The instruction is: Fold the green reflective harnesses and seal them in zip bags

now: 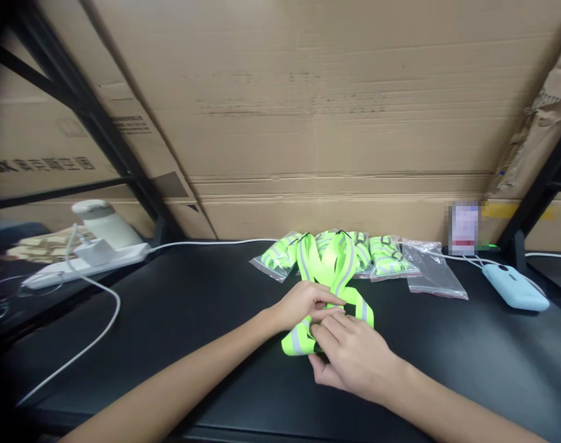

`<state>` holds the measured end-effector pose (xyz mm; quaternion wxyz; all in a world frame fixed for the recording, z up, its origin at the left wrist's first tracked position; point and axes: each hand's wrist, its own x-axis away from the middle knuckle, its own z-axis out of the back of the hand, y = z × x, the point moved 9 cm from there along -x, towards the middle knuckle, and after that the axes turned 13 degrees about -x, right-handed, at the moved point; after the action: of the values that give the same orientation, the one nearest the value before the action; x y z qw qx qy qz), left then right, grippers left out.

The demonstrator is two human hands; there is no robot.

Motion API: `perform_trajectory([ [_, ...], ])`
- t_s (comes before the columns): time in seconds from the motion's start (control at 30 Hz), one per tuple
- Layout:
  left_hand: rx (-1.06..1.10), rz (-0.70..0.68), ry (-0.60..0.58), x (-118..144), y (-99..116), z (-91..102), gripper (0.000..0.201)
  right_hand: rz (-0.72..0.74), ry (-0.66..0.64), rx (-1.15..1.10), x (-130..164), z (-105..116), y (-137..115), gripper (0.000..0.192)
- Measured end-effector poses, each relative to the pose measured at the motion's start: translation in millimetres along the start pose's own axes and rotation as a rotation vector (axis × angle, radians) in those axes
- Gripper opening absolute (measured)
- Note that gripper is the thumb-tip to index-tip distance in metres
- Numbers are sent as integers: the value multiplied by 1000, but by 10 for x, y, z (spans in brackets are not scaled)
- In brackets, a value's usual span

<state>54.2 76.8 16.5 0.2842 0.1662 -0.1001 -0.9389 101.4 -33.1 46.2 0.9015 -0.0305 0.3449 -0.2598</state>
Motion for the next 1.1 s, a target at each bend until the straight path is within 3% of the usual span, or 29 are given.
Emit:
perform_trajectory([
  [0.07, -3, -8, -9, 15, 26, 2, 25, 22, 6, -25, 12, 38, 17, 30],
  [0.17, -7, -25, -38, 30, 74, -21, 24, 6, -31, -42, 25, 57, 60, 60],
  [0.2, -6, -28, -45, 32, 86, -27, 24, 8, -43, -53, 29, 59, 61, 62],
  [0.33, -3, -58, -26, 30, 121, 0, 22, -23, -115, -169, 35, 49, 85, 42],
  [0.5, -132, -90, 35, 31, 149, 56, 20, -264, -286, -372, 23, 69, 246, 33],
  [0.67, -209, -192, 96, 78, 319, 24, 23, -378, -382, -488, -13, 125, 279, 34],
  [0.8, -308, -227, 172, 127, 427, 67, 30, -393, -354, -568, -23, 129, 282, 44],
  [0.9, -231, -211, 121, 115, 431, 82, 26, -380, -305, -632, -25, 142, 277, 57],
  [0.97, -130, -184, 57, 89, 400, 69, 17, -366, -304, -568, -18, 138, 277, 52],
  [1.1, -18, -98, -23, 48, 280, 25, 20, -301, -344, -460, -14, 99, 229, 44],
])
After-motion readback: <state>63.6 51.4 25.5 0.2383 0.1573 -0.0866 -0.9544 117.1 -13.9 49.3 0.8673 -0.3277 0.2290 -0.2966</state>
